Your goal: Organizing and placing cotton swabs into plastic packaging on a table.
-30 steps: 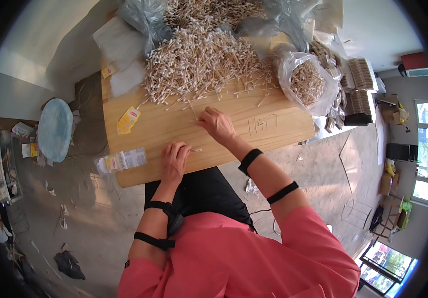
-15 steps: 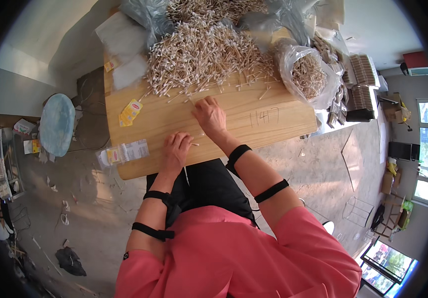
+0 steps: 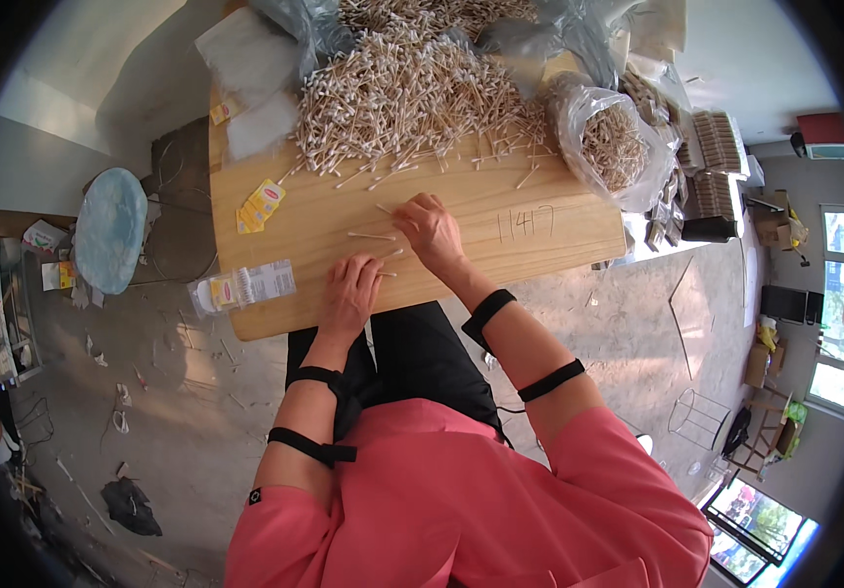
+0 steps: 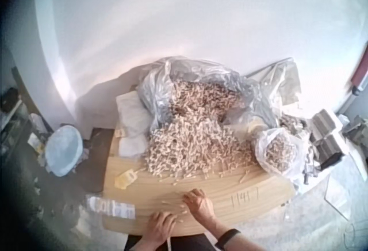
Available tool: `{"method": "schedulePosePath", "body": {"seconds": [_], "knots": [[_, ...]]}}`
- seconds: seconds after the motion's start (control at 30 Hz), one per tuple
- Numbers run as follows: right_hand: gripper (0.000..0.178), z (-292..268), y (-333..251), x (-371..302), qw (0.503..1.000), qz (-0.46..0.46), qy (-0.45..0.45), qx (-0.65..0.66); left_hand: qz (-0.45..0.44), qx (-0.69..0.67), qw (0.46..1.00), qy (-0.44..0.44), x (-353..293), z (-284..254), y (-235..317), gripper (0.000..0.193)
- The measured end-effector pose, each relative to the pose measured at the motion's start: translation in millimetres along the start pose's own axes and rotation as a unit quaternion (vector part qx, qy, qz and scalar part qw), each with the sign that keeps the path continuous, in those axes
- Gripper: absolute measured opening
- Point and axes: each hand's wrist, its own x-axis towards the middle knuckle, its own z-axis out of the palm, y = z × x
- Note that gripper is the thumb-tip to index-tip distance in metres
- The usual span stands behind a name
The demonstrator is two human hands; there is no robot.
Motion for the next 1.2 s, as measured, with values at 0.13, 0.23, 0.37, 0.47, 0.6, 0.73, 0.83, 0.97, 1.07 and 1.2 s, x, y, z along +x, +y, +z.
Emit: {"method": "schedulePosePath", "body": {"seconds": [0.13,0.23,0.37,0.47,0.6,0.73,0.83,0.97,1.07,1.2], "knots": [[0.006,8.9,-2.3,-2.8,0.997,-0.054,-0.046,0.019,-0.009,0.001,1.000,-0.008,-0.5,-1.1,0.0,0.037],[0.006,7.7,-2.3,3.2,0.991,-0.048,-0.120,0.016,-0.016,0.042,0.999,0.000,6.7,-6.9,5.5,0.048],[0.011,-3.4,11.8,44.5,0.999,0.015,0.029,-0.022,-0.002,0.072,0.997,-0.016,8.9,-10.3,5.5,0.058],[0.012,-6.6,28.8,65.2,0.995,-0.063,0.016,-0.081,0.014,0.020,0.999,-0.027,6.7,-4.2,1.0,0.056],[0.011,3.6,15.2,38.6,0.992,-0.063,-0.078,-0.074,0.003,0.021,0.999,-0.028,1.1,-1.7,-2.8,0.054],[0.010,-3.1,9.4,18.5,0.998,0.026,-0.060,0.008,0.004,0.022,1.000,-0.020,1.3,-3.6,1.3,0.051],[0.010,-8.1,5.5,18.2,0.997,0.066,-0.018,0.018,-0.002,0.022,1.000,-0.021,2.9,-4.6,-1.3,0.051],[0.011,-2.9,8.9,16.0,0.998,-0.043,-0.041,-0.005,-0.003,0.026,0.999,-0.027,4.1,-4.6,2.4,0.050],[0.014,0.8,7.0,17.7,0.999,-0.036,-0.029,-0.024,0.001,0.022,0.999,-0.024,4.7,-4.1,3.1,0.049],[0.016,1.6,-6.4,21.4,0.999,-0.014,-0.046,-0.009,-0.002,0.030,0.999,-0.018,2.0,-3.4,-0.4,0.049]]}}
